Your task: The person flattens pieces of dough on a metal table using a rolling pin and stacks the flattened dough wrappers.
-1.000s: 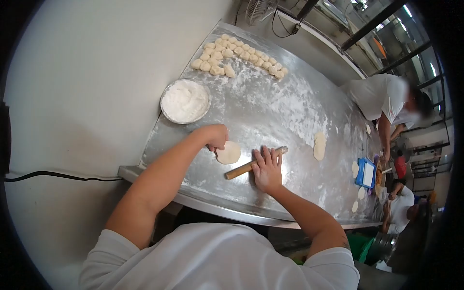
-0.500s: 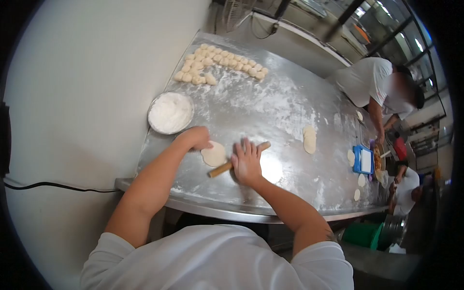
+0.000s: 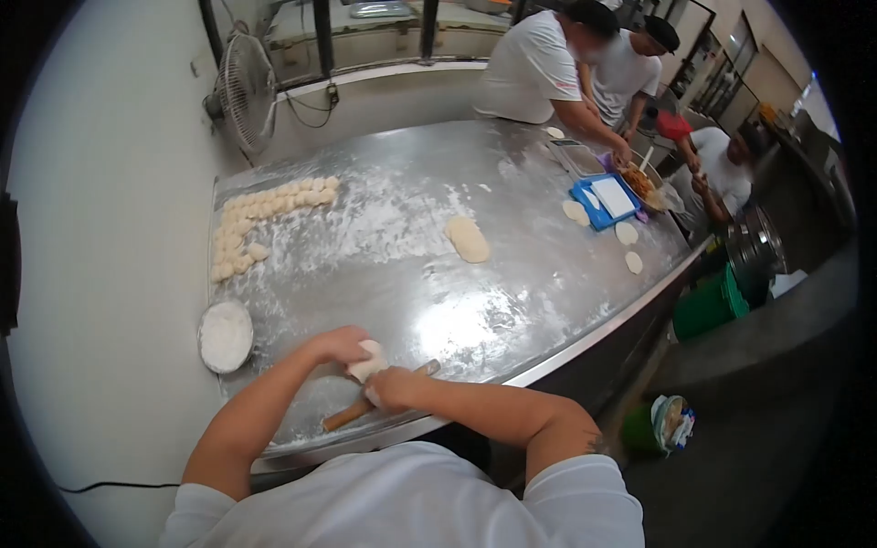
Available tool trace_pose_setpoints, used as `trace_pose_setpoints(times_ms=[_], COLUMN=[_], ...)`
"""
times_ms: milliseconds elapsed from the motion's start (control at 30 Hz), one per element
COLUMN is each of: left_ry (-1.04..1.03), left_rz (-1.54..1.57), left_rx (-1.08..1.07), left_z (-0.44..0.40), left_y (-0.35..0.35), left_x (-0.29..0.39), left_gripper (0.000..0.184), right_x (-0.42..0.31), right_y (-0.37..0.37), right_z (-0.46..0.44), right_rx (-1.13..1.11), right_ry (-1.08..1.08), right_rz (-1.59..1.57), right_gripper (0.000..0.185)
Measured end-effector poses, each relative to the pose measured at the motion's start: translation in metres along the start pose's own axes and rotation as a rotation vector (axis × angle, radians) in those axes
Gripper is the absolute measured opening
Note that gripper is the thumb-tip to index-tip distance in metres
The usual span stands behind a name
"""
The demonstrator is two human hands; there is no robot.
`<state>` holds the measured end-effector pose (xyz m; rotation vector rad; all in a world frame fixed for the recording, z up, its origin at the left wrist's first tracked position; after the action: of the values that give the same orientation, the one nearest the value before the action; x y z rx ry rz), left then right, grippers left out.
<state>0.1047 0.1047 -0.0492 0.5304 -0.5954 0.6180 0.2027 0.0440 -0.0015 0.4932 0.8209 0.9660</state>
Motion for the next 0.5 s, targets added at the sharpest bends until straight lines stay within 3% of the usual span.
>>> trace_pose_setpoints(times_ms=[67, 100, 133, 167, 200, 300, 400, 467, 500], left_ry=[-0.218, -0.259, -0.286, -0.342, -0.404, -0.295, -0.267, -0.171, -0.127], left_rz=[-0.431, 0.178, 0.564, 0.945, 1.103, 0.861, 0.431, 0.417, 0.585], left_rx=[0.196, 0.186, 0.228, 0.269, 0.373, 0.429, 0.487, 0.477, 0.464], left_z=[-0.043, -0.058, -0.058, -0.058, -0.050, -0.062, -0.072, -0.076, -0.063], left_y=[0.018, 0.031, 0.051, 0.071, 0.090, 0.097, 0.080, 0.062, 0.054], left_x=[0.077, 0.116, 0.152, 0.188, 0.209, 0.199, 0.130, 0.056, 0.022], left_gripper=[0.048, 0.050, 0.052, 0.053, 0.053, 0.049, 0.047, 0.042, 0.038], right_x=[0.008, 0.010, 0.015, 0.019, 0.026, 0.041, 0.057, 0.076, 0.084], right_y=[-0.018, -0.010, -0.005, 0.000, 0.004, 0.012, 0.038, 0.048, 0.054], right_z=[-0.013, -0.008, -0.007, -0.007, -0.006, -0.004, 0.003, 0.004, 0.007], right_rx=[0.002, 0.000, 0.001, 0.003, 0.006, 0.031, 0.107, 0.131, 0.124], right_ry=[0.025, -0.011, -0.038, -0.064, -0.093, -0.107, -0.166, -0.219, -0.242], right_rz=[0.020, -0.005, -0.011, -0.018, -0.025, -0.095, -0.158, -0.166, -0.172], right_gripper=[0.026, 0.030, 0.031, 0.032, 0.033, 0.036, 0.036, 0.037, 0.037])
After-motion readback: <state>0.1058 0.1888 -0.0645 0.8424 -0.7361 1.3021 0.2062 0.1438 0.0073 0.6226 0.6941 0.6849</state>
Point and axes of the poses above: each hand's wrist, its own z-axis away from the middle knuckle, its own y-axis out of the back of the hand, x = y × z, the point moved 9 cm from there along -z, towards the middle knuckle, and after that the axes turned 1 degree about -z, right-handed, at the moved point
